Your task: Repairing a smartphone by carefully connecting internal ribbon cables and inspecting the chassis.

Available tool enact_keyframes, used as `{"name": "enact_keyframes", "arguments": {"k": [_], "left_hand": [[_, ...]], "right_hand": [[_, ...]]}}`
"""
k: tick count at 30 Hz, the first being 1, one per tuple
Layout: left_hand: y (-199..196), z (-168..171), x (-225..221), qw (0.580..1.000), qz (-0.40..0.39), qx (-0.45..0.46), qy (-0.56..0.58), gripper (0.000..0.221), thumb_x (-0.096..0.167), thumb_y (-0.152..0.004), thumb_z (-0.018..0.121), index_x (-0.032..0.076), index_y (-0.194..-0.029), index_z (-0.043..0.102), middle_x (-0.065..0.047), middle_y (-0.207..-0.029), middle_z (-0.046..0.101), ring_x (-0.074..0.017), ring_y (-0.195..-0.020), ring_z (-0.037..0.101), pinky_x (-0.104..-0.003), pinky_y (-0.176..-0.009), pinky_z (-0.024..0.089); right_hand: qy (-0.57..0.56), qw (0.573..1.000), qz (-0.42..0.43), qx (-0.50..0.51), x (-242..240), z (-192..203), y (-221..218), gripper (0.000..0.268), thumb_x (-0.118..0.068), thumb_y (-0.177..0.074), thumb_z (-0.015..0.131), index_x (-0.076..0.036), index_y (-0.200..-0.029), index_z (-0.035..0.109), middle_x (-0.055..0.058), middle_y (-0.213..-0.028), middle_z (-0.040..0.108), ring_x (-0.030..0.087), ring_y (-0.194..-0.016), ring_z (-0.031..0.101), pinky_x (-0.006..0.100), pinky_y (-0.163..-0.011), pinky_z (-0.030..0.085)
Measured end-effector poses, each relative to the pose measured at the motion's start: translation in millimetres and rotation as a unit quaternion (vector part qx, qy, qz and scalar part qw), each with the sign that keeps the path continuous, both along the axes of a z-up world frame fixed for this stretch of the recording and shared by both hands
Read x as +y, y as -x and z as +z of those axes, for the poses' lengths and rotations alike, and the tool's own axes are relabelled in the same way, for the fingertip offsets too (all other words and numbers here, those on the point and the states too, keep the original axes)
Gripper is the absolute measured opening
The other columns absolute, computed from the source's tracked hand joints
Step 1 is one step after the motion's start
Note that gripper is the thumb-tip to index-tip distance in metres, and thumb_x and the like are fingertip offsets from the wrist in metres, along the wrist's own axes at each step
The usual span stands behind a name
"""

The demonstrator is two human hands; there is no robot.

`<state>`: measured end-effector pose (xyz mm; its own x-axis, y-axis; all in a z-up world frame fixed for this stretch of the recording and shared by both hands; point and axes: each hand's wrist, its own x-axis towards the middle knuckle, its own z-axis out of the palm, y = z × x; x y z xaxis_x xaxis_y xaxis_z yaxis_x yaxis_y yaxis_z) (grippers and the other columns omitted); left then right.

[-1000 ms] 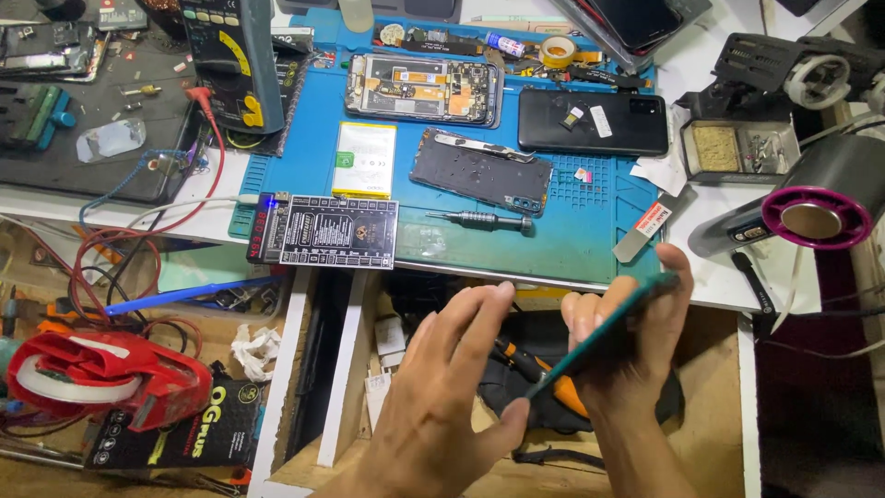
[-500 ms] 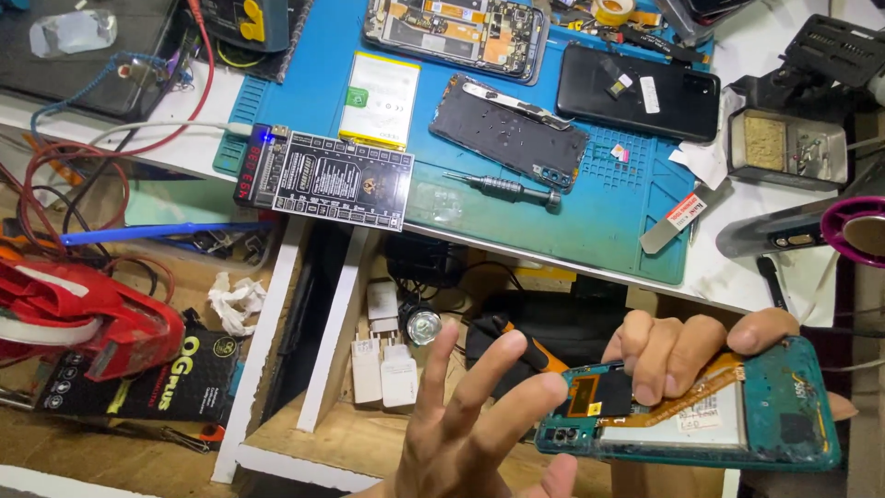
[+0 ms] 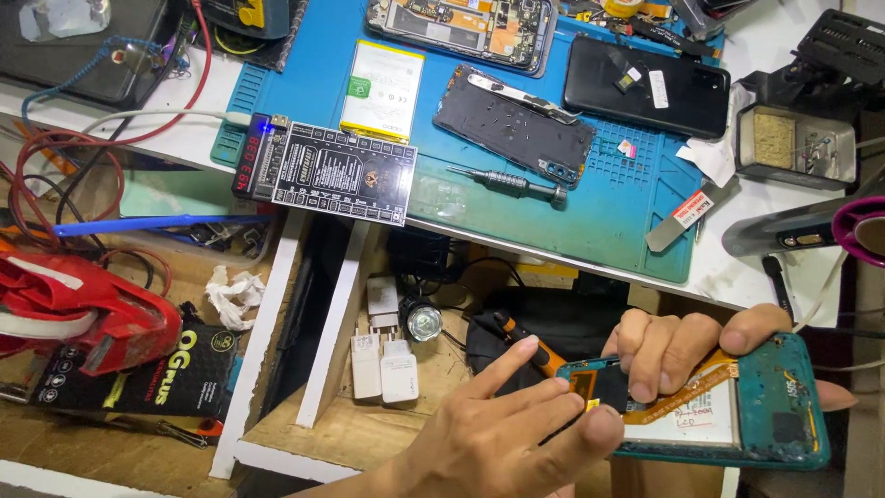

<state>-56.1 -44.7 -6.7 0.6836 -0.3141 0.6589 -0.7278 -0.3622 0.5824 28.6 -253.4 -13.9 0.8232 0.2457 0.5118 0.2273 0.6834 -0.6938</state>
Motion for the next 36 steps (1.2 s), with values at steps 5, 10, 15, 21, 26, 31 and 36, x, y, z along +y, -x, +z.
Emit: {"name": "enact_keyframes", "arguments": {"k": [5,10,15,21,26,31,36], "left_hand": [[4.3,-5.2,-2.3,0.999,-0.01,0.04,0.032,0.093,-0.005,-0.099,0.057,0.01,-0.172,0.002,-0.009,-0.112,0.069,-0.0312,-0.118,0.078,-0.061,-0.124,0.051],[7.5,-15.1,-6.6,0.998,0.013,0.047,0.037,0.105,-0.013,-0.083,0.054,0.006,-0.171,0.0,-0.011,-0.1,0.067,-0.0224,-0.088,0.065,-0.056,-0.116,0.058],[10.0,-16.3,-7.6,0.997,0.009,0.06,0.05,0.108,-0.016,-0.082,0.053,0.01,-0.171,-0.003,-0.009,-0.098,0.061,-0.0227,-0.086,0.059,-0.058,-0.118,0.056],[13.0,-23.5,-8.2,0.996,0.016,0.07,0.057,0.108,-0.016,-0.08,0.054,0.008,-0.169,-0.002,-0.009,-0.104,0.063,-0.0234,-0.088,0.06,-0.057,-0.116,0.057],[7.5,-20.8,-5.3,0.991,-0.02,0.092,0.099,0.113,-0.021,-0.08,0.057,0.008,-0.168,-0.008,-0.019,-0.124,0.071,-0.0279,-0.097,0.071,-0.059,-0.117,0.054],[10.4,-33.7,-6.7,0.991,-0.031,0.075,0.106,0.109,-0.019,-0.079,0.059,0.004,-0.167,-0.003,-0.019,-0.129,0.071,-0.0327,-0.111,0.076,-0.056,-0.115,0.059],[13.3,-37.1,-5.6,0.992,-0.051,0.064,0.101,0.106,-0.014,-0.083,0.059,0.004,-0.167,-0.003,-0.02,-0.135,0.069,-0.0342,-0.121,0.074,-0.059,-0.116,0.057]], "right_hand": [[-0.016,1.0,0.009,-0.01,0.9,-10.4,-3.4,0.049,-0.055,-0.112,0.045,-0.008,-0.121,0.055,0.013,-0.074,0.061,0.025,-0.059,0.06,0.045,-0.067,0.044],[-0.032,0.999,0.01,-0.005,0.2,-21.9,-3.8,0.054,-0.056,-0.113,0.039,-0.007,-0.126,0.057,0.016,-0.078,0.064,0.027,-0.061,0.061,0.044,-0.065,0.044],[-0.046,0.999,0.027,-0.005,-4.1,-24.7,-6.7,0.056,-0.055,-0.113,0.039,-0.004,-0.128,0.057,0.018,-0.085,0.067,0.03,-0.068,0.065,0.046,-0.07,0.045],[-0.065,0.997,0.042,-0.003,-3.9,-31.3,-11.3,0.059,-0.055,-0.113,0.034,-0.003,-0.13,0.057,0.019,-0.086,0.067,0.03,-0.067,0.065,0.048,-0.071,0.048],[-0.095,0.993,0.074,-0.014,-9.1,-42.6,-17.6,0.062,-0.055,-0.114,0.031,0.0,-0.133,0.056,0.021,-0.085,0.066,0.033,-0.068,0.064,0.051,-0.074,0.048],[-0.1,0.984,0.144,-0.024,-16.1,-49.2,-24.7,0.067,-0.055,-0.114,0.026,0.001,-0.139,0.051,0.025,-0.1,0.067,0.036,-0.078,0.066,0.054,-0.08,0.045],[-0.135,0.987,0.076,0.035,3.3,-48.1,-11.9,0.053,-0.05,-0.116,0.03,-0.003,-0.13,0.051,0.014,-0.092,0.058,0.025,-0.071,0.058,0.043,-0.077,0.042]]}}
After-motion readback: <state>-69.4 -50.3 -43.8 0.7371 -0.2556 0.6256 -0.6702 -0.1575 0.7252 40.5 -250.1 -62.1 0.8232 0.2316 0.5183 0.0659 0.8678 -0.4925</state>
